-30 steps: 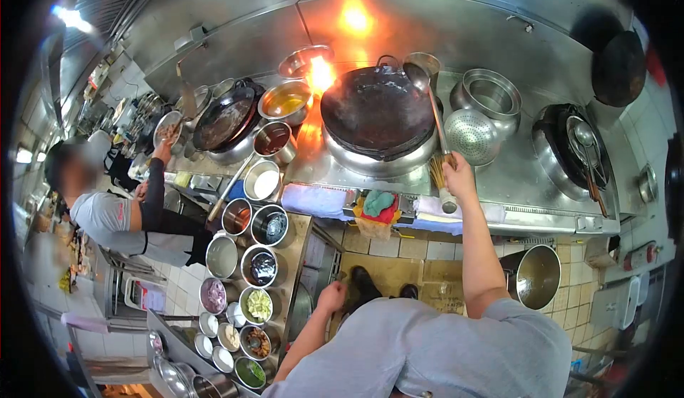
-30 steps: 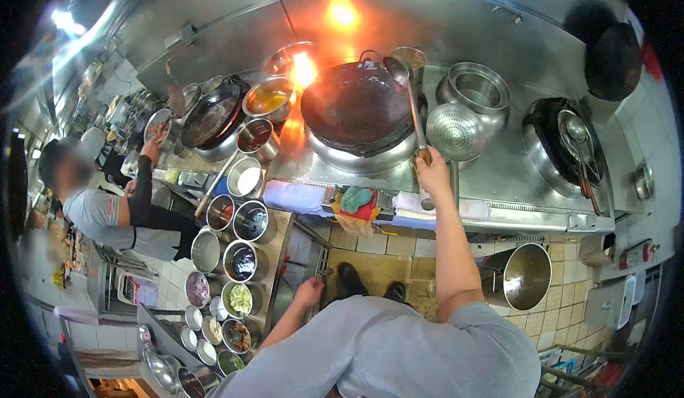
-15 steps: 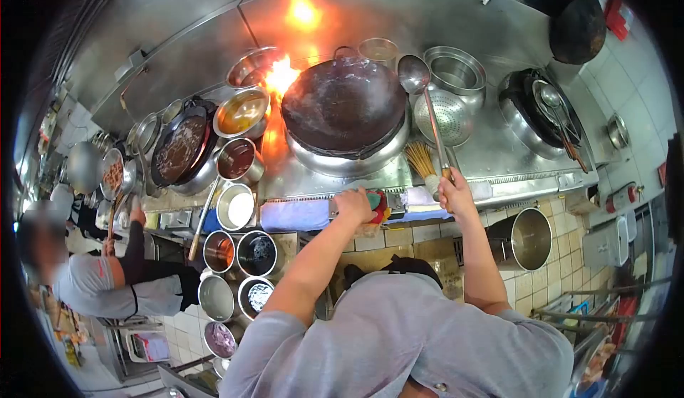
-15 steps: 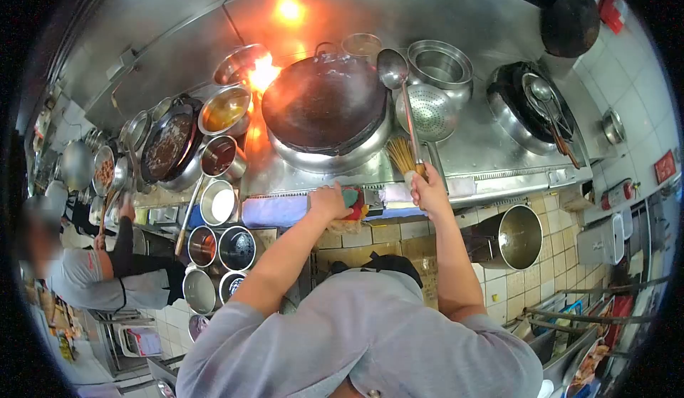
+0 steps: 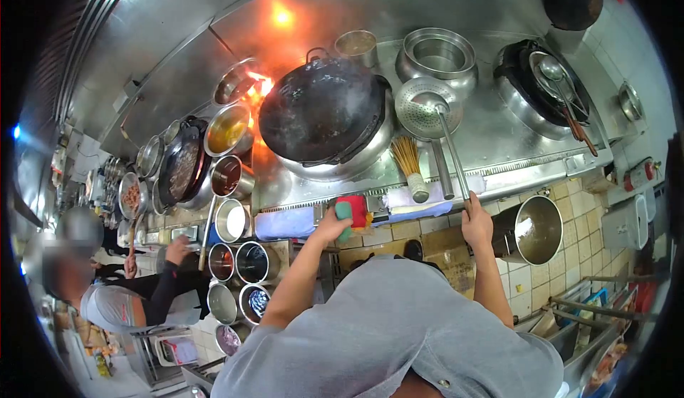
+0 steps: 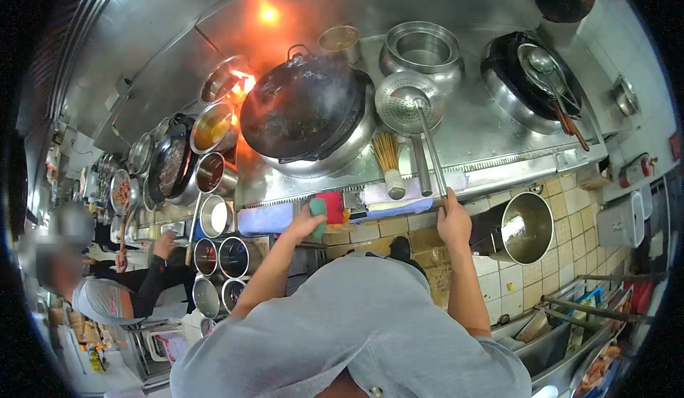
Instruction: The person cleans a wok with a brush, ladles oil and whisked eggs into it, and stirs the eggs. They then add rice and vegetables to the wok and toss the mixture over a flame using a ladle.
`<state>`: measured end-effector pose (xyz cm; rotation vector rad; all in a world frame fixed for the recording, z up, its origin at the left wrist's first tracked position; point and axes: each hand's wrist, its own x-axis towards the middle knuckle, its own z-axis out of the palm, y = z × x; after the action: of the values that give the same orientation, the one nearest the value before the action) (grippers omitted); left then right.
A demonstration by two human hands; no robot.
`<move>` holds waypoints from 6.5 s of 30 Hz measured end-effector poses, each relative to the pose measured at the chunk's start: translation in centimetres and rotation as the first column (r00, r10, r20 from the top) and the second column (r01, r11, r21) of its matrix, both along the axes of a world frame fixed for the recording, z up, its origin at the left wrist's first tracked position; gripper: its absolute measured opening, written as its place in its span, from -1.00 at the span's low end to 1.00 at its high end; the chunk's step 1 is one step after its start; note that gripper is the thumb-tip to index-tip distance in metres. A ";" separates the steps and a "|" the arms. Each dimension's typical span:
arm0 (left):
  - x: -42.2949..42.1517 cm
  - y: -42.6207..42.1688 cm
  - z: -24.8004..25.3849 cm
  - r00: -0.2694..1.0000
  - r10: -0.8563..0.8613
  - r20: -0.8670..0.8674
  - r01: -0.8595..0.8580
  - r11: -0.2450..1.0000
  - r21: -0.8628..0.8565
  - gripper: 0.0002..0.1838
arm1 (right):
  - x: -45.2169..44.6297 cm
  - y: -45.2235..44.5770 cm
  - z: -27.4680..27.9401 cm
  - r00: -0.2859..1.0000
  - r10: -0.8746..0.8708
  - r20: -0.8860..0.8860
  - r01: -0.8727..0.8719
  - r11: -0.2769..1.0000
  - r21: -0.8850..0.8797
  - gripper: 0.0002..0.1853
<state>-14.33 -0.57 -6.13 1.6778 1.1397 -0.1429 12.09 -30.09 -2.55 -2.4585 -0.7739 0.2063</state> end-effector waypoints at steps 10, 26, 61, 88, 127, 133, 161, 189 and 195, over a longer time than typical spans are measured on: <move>-2.8 -3.3 4.1 0.487 0.845 0.220 -0.378 0.431 -0.820 -0.65 | 2.4 -1.0 -6.7 0.996 0.084 -0.018 -0.085 0.994 -0.066 -0.38; 3.9 14.1 5.6 0.579 0.780 0.236 -0.373 0.512 -0.774 -0.69 | 2.5 -0.9 -6.2 0.985 0.018 -0.173 -0.013 0.999 0.029 -0.43; -16.6 46.4 19.6 0.214 0.869 0.447 -0.779 0.428 -0.459 -0.89 | 0.0 2.0 -3.9 0.991 -0.108 -0.079 0.104 0.993 -0.056 -0.43; -10.7 54.4 22.1 0.059 0.691 0.721 -0.881 0.376 -0.288 -0.75 | -0.4 1.9 -2.3 0.989 -0.135 -0.059 0.130 0.988 -0.088 -0.49; 6.5 10.5 2.6 0.227 0.946 0.233 -0.264 0.290 -0.920 -0.70 | -1.8 11.7 10.2 0.498 0.416 -0.761 0.319 0.727 0.607 -0.67; 1.6 5.1 2.4 0.713 0.598 0.365 -0.107 0.608 -0.787 -0.30 | -4.3 15.5 13.4 0.721 0.302 -0.624 0.006 0.897 0.441 -0.65; 6.4 9.3 3.9 0.869 -0.441 0.225 0.042 0.519 0.854 -0.79 | -22.5 46.4 9.5 0.694 0.687 -0.215 -0.674 0.725 0.139 -0.73; 6.1 8.4 5.8 0.941 -0.271 0.201 -0.042 0.499 0.866 -0.78 | -7.3 17.1 14.0 0.260 0.380 -0.888 0.197 0.879 0.434 -0.78; 7.0 7.1 5.7 0.956 -0.183 0.227 -0.115 0.477 0.871 -0.85 | -7.3 15.4 9.5 0.042 0.470 -0.881 0.388 0.805 0.448 -0.90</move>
<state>-7.31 6.57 -0.39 2.5240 0.9827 0.8156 4.75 -14.72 6.95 -1.0148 -0.1139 1.3615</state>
